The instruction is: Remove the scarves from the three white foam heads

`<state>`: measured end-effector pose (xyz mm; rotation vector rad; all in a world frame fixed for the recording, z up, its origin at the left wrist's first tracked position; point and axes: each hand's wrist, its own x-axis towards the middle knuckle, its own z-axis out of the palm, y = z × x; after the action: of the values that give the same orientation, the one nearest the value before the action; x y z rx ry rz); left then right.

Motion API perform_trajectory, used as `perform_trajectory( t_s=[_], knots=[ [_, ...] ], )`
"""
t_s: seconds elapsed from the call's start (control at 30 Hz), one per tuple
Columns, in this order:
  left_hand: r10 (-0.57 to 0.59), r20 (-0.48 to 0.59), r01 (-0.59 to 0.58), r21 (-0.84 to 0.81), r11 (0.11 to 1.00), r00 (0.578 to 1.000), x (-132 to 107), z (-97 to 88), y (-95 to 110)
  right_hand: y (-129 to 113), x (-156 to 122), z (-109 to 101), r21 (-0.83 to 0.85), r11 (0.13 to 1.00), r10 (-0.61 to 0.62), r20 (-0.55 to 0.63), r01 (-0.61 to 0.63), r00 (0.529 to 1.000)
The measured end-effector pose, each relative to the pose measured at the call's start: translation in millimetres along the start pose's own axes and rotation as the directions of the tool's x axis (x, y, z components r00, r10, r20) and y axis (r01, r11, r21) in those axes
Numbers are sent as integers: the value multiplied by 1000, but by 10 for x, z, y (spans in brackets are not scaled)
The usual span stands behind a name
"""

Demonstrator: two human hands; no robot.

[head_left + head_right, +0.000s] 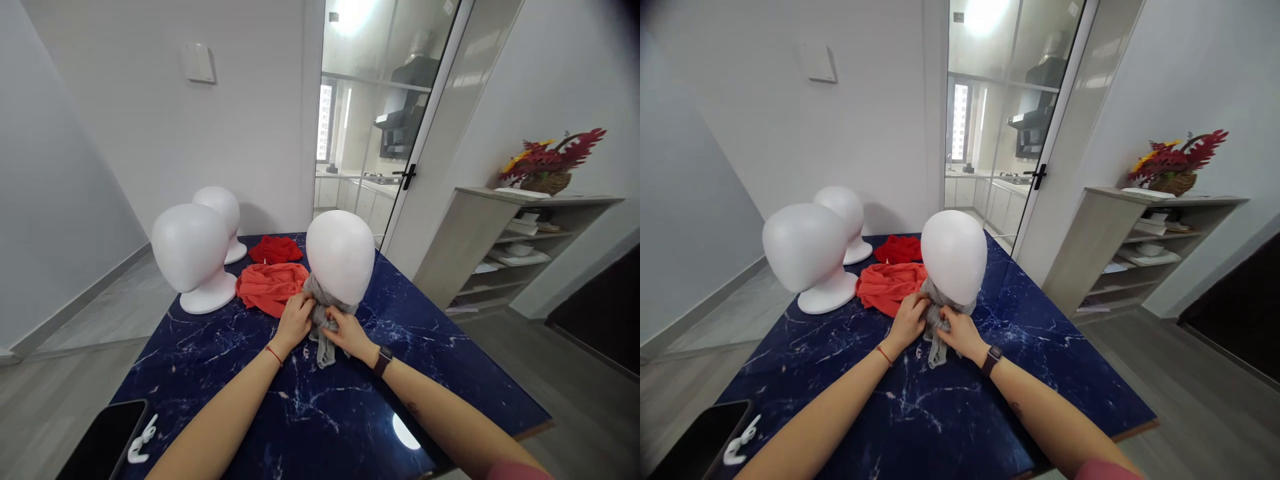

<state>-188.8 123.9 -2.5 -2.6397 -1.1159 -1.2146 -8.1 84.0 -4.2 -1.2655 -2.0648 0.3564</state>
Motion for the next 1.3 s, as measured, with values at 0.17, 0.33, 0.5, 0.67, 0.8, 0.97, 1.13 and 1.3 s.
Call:
perform_trajectory(
  t_s=[0.17, 0.33, 0.5, 0.67, 0.8, 0.97, 1.13, 1.3],
  knots=[
    [-9, 81, 16, -78, 997, 997, -26, -30, 13, -47, -10, -25, -26, 999, -41, 3, 41, 999],
    [-15, 149, 31, -104, 994, 989, -14, -51, 24, -97, -31, -33, -112, 992, -63, -26, 60, 998],
    [-70, 61, 73, -49, 996, 996, -6, -16, 10, -106, -13, -32, -202, 977, -79, -34, 70, 996],
    [-221, -93, 219, -30, 975, 971, 13, -6, -19, -92, 5, -98, -326, 935, -166, -48, 142, 985],
    [-266, -122, 268, -2, 963, 956, 15, -19, -43, -111, 15, -198, -427, 884, -258, -113, 188, 959],
    [-21, 90, 19, 28, 999, 996, 4, -58, 43, -208, 37, -284, -520, 766, -429, 23, 378, 903],
    [98, 254, -85, -61, 994, 962, 23, -84, 121, -287, 43, -303, -584, 672, -422, 205, 456, 883],
    [59, 200, -44, -77, 996, 978, 43, -66, 75, -341, 27, -311, -621, 675, -334, 224, 399, 915]
  ],
)
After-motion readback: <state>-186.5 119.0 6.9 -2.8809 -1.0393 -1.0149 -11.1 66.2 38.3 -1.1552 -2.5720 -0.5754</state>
